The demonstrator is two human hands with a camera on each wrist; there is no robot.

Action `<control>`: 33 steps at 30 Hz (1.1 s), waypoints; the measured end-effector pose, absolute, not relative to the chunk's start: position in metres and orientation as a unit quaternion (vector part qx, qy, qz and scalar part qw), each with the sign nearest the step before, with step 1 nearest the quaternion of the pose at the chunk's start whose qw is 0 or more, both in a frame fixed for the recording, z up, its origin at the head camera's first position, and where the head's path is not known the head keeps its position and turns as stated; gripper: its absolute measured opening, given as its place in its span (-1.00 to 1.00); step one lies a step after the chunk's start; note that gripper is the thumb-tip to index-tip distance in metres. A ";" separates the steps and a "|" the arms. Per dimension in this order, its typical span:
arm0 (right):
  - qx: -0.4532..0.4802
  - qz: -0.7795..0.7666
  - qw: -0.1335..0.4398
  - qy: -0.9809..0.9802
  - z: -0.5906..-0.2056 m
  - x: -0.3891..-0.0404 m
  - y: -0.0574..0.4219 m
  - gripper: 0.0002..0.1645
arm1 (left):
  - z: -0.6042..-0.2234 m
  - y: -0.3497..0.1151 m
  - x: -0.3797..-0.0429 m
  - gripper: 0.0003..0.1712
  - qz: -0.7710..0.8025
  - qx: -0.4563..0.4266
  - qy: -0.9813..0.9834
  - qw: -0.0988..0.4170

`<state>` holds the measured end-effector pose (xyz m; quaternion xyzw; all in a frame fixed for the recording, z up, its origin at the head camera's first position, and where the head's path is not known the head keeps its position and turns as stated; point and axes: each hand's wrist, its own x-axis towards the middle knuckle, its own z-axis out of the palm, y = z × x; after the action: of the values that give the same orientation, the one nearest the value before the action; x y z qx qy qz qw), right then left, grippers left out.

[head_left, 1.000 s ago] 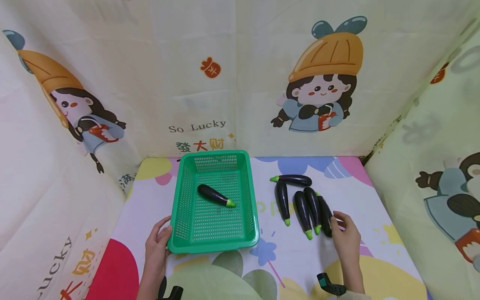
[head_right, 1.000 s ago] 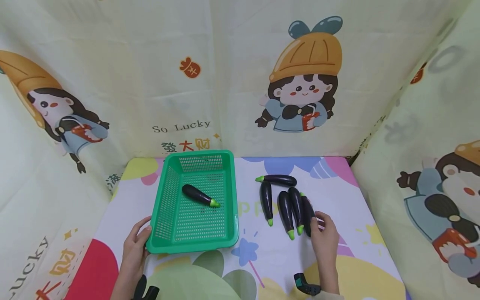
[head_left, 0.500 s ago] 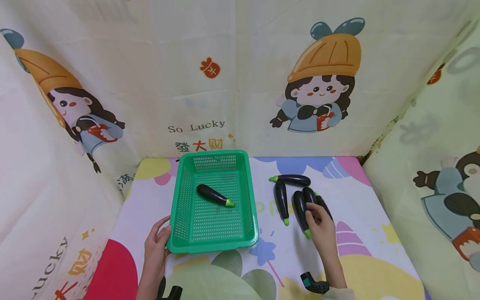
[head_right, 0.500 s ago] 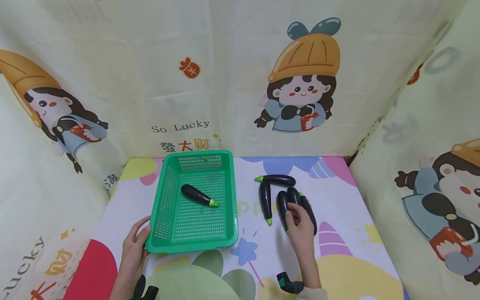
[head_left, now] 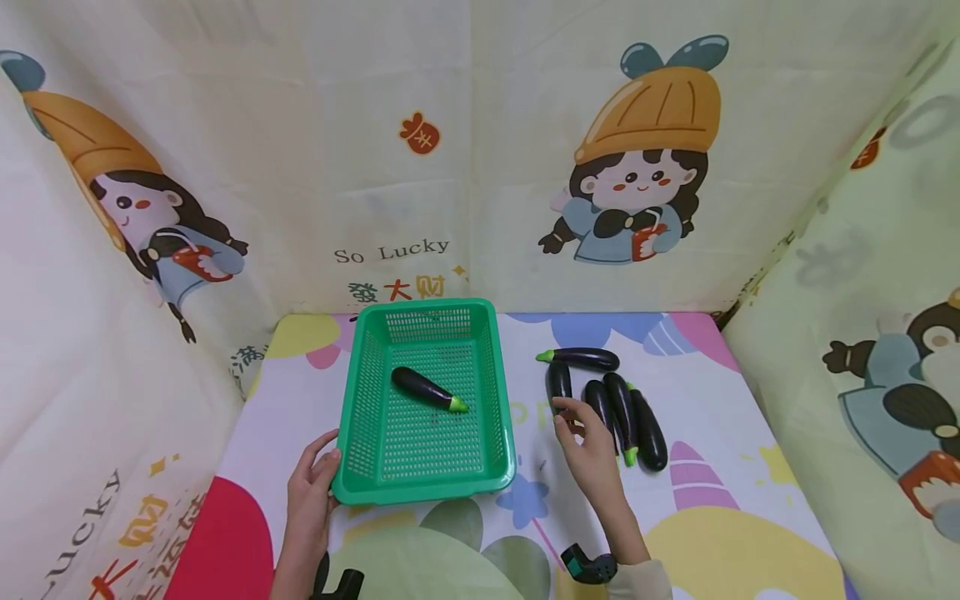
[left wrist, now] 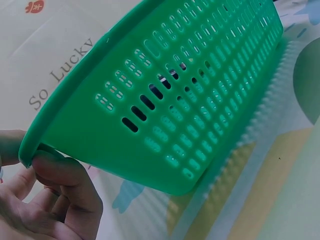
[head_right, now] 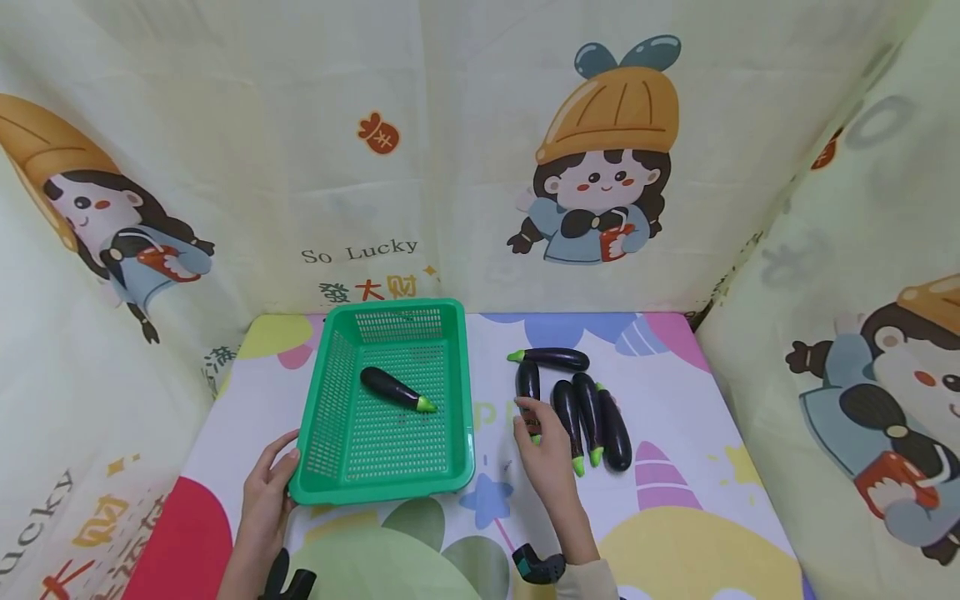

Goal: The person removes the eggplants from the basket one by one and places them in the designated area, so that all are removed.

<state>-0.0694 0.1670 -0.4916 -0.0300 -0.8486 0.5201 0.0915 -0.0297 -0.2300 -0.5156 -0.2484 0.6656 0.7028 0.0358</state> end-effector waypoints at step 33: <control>0.165 0.534 -0.017 -0.829 -0.476 -0.104 0.067 -0.50 | -0.515 -0.231 -0.029 -0.38 0.691 -0.260 0.674 0.039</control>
<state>-0.1043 0.0671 -0.4759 0.1652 -0.8293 0.5336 -0.0174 -0.0295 -0.2308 -0.5146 -0.2599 0.6738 0.6906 0.0386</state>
